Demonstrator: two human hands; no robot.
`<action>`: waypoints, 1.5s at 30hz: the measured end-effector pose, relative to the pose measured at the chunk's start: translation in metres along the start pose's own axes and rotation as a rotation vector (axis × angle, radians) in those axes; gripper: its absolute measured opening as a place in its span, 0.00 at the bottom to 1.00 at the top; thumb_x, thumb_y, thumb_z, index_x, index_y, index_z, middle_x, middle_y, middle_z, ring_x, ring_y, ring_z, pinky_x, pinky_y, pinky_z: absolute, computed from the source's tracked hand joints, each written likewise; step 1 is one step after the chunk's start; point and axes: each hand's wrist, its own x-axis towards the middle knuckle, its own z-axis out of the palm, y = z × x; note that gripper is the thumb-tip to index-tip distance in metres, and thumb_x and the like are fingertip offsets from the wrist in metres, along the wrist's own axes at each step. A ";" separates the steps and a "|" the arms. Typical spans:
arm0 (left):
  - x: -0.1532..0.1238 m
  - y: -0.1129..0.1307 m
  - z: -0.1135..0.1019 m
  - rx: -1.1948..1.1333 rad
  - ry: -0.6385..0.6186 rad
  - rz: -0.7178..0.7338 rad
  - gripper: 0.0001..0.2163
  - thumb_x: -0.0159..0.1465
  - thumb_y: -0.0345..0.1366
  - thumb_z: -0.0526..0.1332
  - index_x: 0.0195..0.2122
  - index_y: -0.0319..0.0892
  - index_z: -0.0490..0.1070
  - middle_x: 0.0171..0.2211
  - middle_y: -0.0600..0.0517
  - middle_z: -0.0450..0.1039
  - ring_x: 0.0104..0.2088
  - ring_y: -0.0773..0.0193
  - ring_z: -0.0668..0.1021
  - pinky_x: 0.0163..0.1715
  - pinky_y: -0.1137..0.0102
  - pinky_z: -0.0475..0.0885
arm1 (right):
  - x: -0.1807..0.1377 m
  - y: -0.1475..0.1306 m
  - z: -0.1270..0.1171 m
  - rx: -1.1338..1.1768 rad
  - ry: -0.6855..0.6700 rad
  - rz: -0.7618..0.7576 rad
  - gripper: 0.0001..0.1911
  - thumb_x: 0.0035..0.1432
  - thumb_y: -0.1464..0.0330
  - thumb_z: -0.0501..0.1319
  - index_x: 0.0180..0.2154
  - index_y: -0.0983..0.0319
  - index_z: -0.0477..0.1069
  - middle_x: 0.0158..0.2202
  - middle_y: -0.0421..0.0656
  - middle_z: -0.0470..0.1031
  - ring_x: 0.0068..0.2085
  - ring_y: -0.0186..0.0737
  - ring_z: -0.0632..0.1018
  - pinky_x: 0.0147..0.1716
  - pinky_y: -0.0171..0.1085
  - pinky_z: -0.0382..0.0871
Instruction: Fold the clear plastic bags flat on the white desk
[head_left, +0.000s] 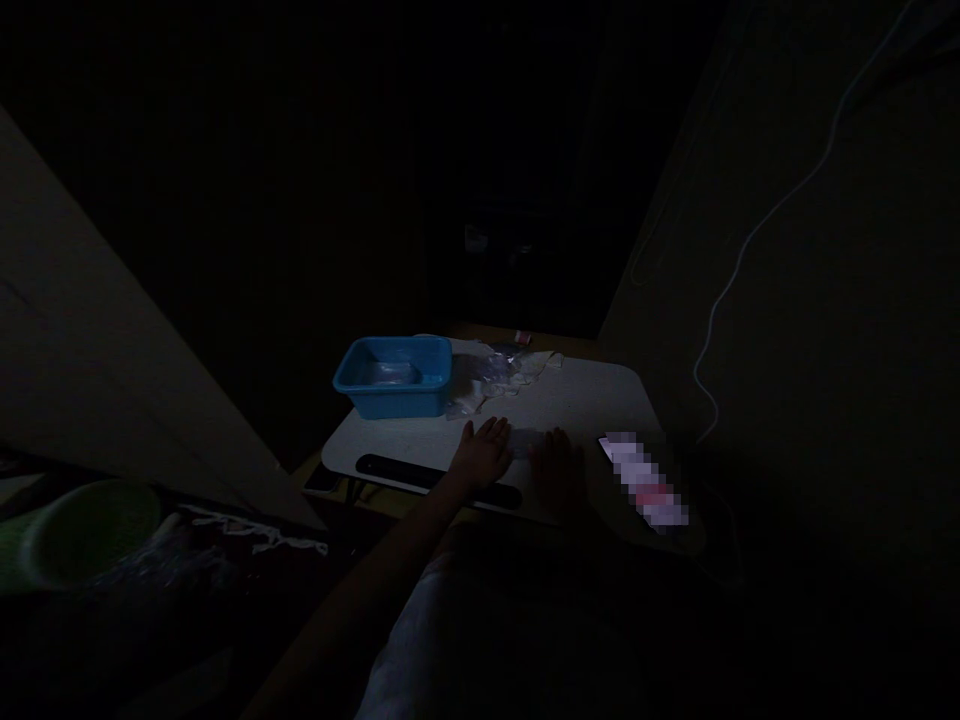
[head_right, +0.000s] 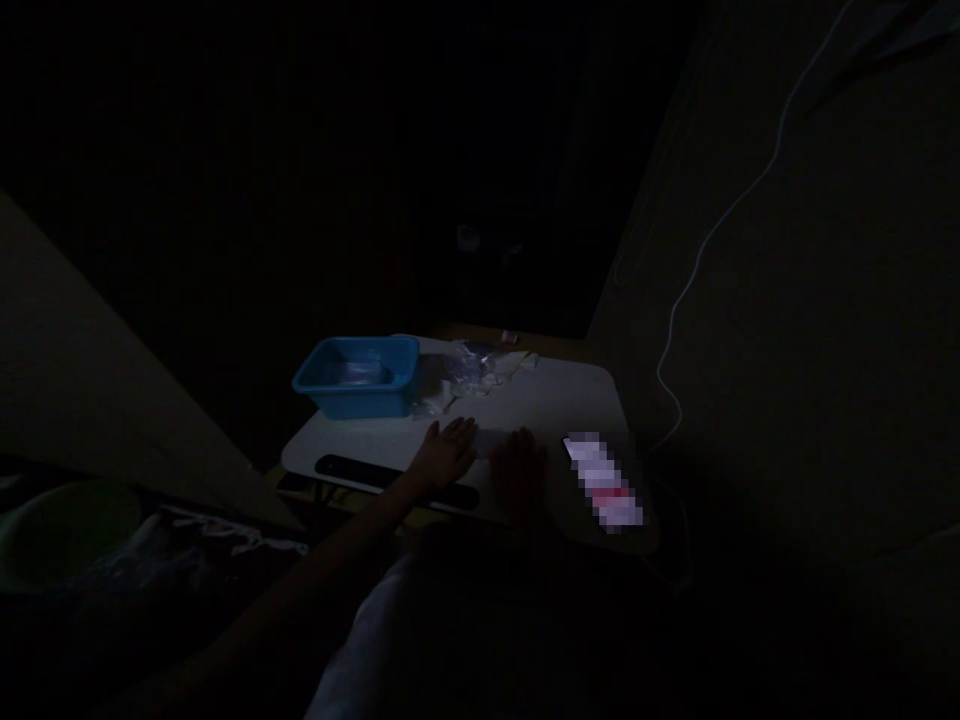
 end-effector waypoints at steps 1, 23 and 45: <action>0.000 0.000 0.000 0.002 -0.002 0.000 0.21 0.64 0.40 0.42 0.58 0.42 0.54 0.60 0.47 0.53 0.59 0.55 0.56 0.54 0.50 0.53 | 0.000 0.000 -0.001 0.007 -0.006 0.010 0.22 0.62 0.67 0.39 0.51 0.66 0.64 0.57 0.56 0.59 0.59 0.55 0.56 0.51 0.56 0.48; 0.001 -0.001 0.003 0.001 0.017 0.013 0.22 0.64 0.40 0.43 0.58 0.41 0.54 0.60 0.47 0.53 0.59 0.55 0.56 0.53 0.50 0.53 | 0.004 -0.003 0.004 0.112 0.103 0.159 0.27 0.62 0.62 0.39 0.54 0.72 0.58 0.58 0.58 0.58 0.59 0.49 0.57 0.54 0.53 0.46; 0.001 -0.002 0.002 -0.012 0.022 0.006 0.22 0.64 0.40 0.43 0.58 0.42 0.54 0.60 0.47 0.53 0.59 0.56 0.56 0.54 0.50 0.53 | 0.003 -0.001 -0.004 0.165 0.013 0.083 0.26 0.58 0.68 0.42 0.58 0.69 0.51 0.61 0.51 0.51 0.61 0.43 0.51 0.56 0.52 0.41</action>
